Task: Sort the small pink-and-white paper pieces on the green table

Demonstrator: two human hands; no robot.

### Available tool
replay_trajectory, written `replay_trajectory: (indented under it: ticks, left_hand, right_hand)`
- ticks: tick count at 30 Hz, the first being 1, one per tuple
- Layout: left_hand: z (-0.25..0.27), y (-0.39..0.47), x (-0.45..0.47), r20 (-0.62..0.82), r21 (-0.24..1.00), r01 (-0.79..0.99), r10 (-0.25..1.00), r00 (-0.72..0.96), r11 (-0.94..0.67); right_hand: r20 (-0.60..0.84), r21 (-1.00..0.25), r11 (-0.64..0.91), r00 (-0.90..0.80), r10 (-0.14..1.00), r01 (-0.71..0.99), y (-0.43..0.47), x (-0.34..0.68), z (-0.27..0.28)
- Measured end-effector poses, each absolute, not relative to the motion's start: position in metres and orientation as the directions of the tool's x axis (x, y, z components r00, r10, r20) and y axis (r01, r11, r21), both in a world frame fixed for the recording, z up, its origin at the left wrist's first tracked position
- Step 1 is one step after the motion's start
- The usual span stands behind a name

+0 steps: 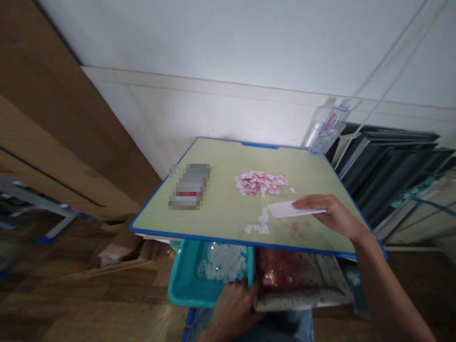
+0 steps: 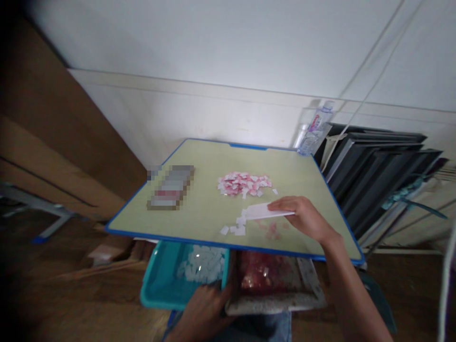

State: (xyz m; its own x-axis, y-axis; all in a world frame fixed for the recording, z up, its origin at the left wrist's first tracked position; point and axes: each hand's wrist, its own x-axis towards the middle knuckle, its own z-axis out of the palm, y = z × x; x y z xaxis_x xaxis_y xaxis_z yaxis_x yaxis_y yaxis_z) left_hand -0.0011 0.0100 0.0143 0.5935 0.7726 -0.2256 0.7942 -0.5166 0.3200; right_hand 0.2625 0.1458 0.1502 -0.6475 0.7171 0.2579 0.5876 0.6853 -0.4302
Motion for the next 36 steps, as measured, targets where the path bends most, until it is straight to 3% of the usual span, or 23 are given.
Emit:
replay_trajectory:
  ticks: [5, 9, 19, 24, 30, 36]
  left_hand:
    - [0.015, 0.010, -0.001, -0.237, 0.322, 0.798, 0.772, 0.589, -0.510]
    - [0.016, 0.010, -0.001, -0.251, 0.331, 0.799, 0.769, 0.588, -0.502]
    - [0.018, 0.011, 0.000, -0.247, 0.320, 0.805, 0.776, 0.580, -0.499]
    - [0.014, 0.010, 0.000, -0.229, 0.325, 0.799, 0.778, 0.585, -0.506]
    - [0.015, 0.010, -0.001, -0.232, 0.309, 0.801, 0.777, 0.586, -0.512]
    - [0.017, 0.010, 0.000, -0.256, 0.305, 0.806, 0.771, 0.583, -0.507]
  right_hand:
    - [0.258, -0.458, 0.701, -0.673, 0.693, 0.546, 0.149, 0.257, 0.151]
    - [0.292, -0.516, 0.630, -0.572, 0.766, 0.580, 0.154, 0.257, 0.149]
    - [0.160, -0.603, 0.529, -0.559, 0.814, 0.597, 0.154, 0.278, 0.156]
    - [0.170, -0.622, 0.550, -0.590, 0.790, 0.558, 0.158, 0.269, 0.157]
    - [0.049, -0.660, 0.523, -0.664, 0.746, 0.539, 0.155, 0.278, 0.160]
    - [0.108, -0.654, 0.554, -0.661, 0.743, 0.515, 0.151, 0.278, 0.163]
